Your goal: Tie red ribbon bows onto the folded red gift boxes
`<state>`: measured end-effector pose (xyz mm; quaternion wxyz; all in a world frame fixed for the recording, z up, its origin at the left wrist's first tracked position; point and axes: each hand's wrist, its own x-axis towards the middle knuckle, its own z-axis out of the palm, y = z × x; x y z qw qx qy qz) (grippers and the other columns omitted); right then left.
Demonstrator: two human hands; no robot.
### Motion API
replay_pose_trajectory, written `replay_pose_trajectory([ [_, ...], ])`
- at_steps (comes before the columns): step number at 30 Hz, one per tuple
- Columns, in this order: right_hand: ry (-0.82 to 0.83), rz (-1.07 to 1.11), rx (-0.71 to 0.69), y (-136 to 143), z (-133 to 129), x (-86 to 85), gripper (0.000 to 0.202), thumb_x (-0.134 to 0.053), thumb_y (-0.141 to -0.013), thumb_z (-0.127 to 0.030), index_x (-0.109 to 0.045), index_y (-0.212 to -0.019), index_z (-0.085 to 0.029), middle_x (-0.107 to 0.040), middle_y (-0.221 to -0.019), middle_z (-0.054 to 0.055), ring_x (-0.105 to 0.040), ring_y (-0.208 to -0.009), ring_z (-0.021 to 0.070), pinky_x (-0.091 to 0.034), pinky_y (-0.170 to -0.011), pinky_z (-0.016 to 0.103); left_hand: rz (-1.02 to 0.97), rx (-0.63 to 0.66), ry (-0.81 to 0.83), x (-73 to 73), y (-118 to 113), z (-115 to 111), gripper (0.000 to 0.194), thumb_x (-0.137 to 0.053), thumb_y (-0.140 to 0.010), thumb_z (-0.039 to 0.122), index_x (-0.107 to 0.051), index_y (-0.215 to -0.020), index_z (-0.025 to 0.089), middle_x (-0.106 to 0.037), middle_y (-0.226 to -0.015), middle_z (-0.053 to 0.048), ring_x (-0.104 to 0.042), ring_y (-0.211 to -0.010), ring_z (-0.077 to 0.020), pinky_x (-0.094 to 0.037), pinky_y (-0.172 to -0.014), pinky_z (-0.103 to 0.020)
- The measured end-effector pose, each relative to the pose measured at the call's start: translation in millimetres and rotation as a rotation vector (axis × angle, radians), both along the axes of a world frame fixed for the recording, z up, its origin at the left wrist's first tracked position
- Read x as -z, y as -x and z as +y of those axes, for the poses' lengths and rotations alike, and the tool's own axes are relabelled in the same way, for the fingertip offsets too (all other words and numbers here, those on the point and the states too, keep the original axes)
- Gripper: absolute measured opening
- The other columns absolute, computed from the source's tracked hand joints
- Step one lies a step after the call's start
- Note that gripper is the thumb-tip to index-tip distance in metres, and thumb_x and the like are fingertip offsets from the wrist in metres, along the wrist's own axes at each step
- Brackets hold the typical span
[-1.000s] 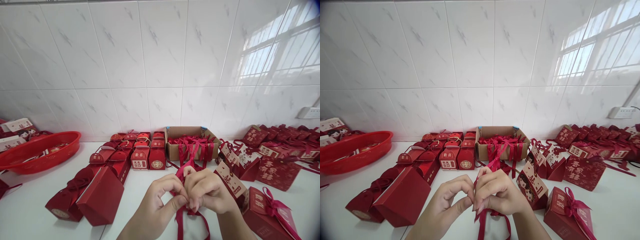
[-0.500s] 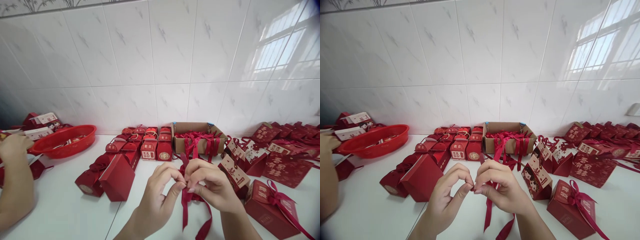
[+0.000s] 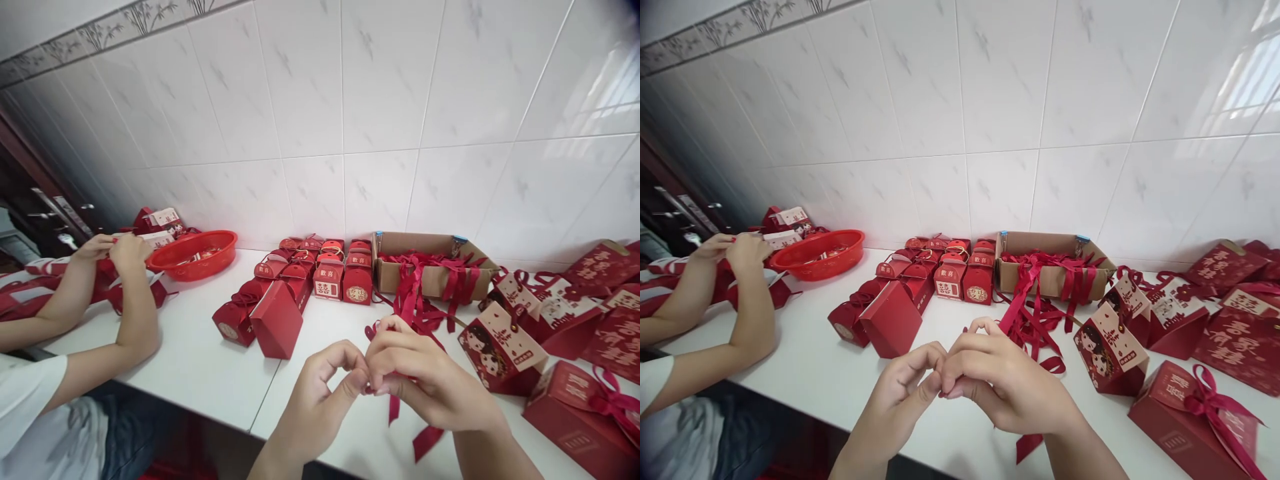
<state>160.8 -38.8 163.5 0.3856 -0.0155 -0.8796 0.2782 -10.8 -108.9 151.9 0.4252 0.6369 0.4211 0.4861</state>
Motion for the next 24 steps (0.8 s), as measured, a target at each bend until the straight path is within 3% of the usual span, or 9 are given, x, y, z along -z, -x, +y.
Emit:
replay_pose_trajectory([
  [6,0.023,-0.022,0.034,6.1,6.8,4.0,0.013,-0.048,-0.093,-0.013,-0.055,-0.088,-0.022,-0.064,-0.081,0.000,-0.056,-0.073,0.0119,-0.038,-0.083,0.034,-0.162,-0.208,0.077,16.5,5.8,12.9,0.035,-0.069,-0.077,0.043,-0.047,-0.068,0.017,-0.046,-0.067,0.004,-0.044,-0.065,-0.0101,-0.037,-0.063,-0.022],
  [10,0.079,-0.036,-0.058,11.2,9.0,6.3,0.012,-0.050,-0.092,-0.014,-0.057,-0.087,-0.022,-0.064,-0.079,-0.001,-0.058,-0.073,0.0119,-0.040,-0.085,0.034,-0.311,-0.093,0.144,20.0,6.6,18.0,0.045,-0.076,-0.069,0.044,-0.039,-0.069,0.018,-0.041,-0.068,0.006,-0.041,-0.060,-0.0076,-0.038,-0.058,-0.021],
  [13,0.116,-0.028,-0.051,15.2,12.0,8.8,0.010,-0.053,-0.091,-0.015,-0.058,-0.087,-0.022,-0.065,-0.079,-0.001,-0.057,-0.073,0.0120,-0.041,-0.084,0.032,-0.277,-0.070,0.123,23.7,10.5,21.5,0.044,-0.072,-0.071,0.049,-0.040,-0.069,0.019,-0.043,-0.067,0.004,-0.045,-0.062,-0.0097,-0.041,-0.061,-0.023],
  [14,0.130,-0.026,-0.029,15.2,13.4,9.2,0.008,-0.054,-0.090,-0.017,-0.058,-0.086,-0.022,-0.065,-0.079,-0.001,-0.057,-0.073,0.0123,-0.041,-0.082,0.032,-0.239,-0.134,0.075,26.7,14.9,23.1,0.042,-0.070,-0.072,0.050,-0.042,-0.070,0.018,-0.046,-0.069,0.003,-0.048,-0.067,-0.0117,-0.042,-0.064,-0.025],
  [16,0.161,-0.018,0.042,11.9,15.9,8.6,0.006,-0.056,-0.090,-0.020,-0.058,-0.085,-0.022,-0.064,-0.080,0.000,-0.056,-0.075,0.0131,-0.043,-0.077,0.030,-0.140,-0.440,-0.083,35.6,30.2,27.4,0.038,-0.066,-0.075,0.051,-0.047,-0.074,0.019,-0.051,-0.081,-0.002,-0.053,-0.082,-0.0164,-0.044,-0.076,-0.029],
  [19,0.208,0.025,0.115,-2.0,18.0,5.0,0.007,-0.055,-0.090,-0.020,-0.057,-0.083,-0.021,-0.062,-0.080,0.002,-0.056,-0.075,0.0143,-0.044,-0.071,0.029,0.057,-1.177,-0.296,53.2,67.8,37.0,0.036,-0.068,-0.071,0.047,-0.046,-0.082,0.021,-0.049,-0.100,-0.005,-0.049,-0.101,-0.0217,-0.040,-0.092,-0.039],
  [20,0.220,0.052,0.120,-8.0,18.1,3.7,0.007,-0.055,-0.090,-0.019,-0.057,-0.083,-0.021,-0.062,-0.080,0.003,-0.056,-0.076,0.0147,-0.045,-0.070,0.029,0.154,-1.334,-0.278,58.9,81.9,40.8,0.038,-0.070,-0.068,0.047,-0.045,-0.082,0.022,-0.047,-0.102,-0.005,-0.045,-0.108,-0.0246,-0.038,-0.096,-0.043],
  [22,0.235,0.121,0.118,-19.6,17.9,1.5,0.007,-0.054,-0.090,-0.017,-0.057,-0.084,-0.021,-0.061,-0.079,0.003,-0.057,-0.075,0.0158,-0.046,-0.069,0.031,0.290,-1.456,-0.168,69.0,107.6,49.4,0.044,-0.073,-0.062,0.049,-0.045,-0.082,0.022,-0.046,-0.101,-0.006,-0.039,-0.116,-0.0301,-0.034,-0.099,-0.051],
  [24,0.241,0.186,0.127,-28.7,17.6,0.4,0.008,-0.055,-0.089,-0.015,-0.057,-0.084,-0.021,-0.061,-0.078,0.004,-0.057,-0.075,0.0168,-0.048,-0.068,0.032,0.341,-1.442,-0.160,77.2,125.7,58.6,0.048,-0.077,-0.055,0.047,-0.045,-0.081,0.022,-0.050,-0.099,-0.006,-0.042,-0.116,-0.0323,-0.030,-0.103,-0.055],
])
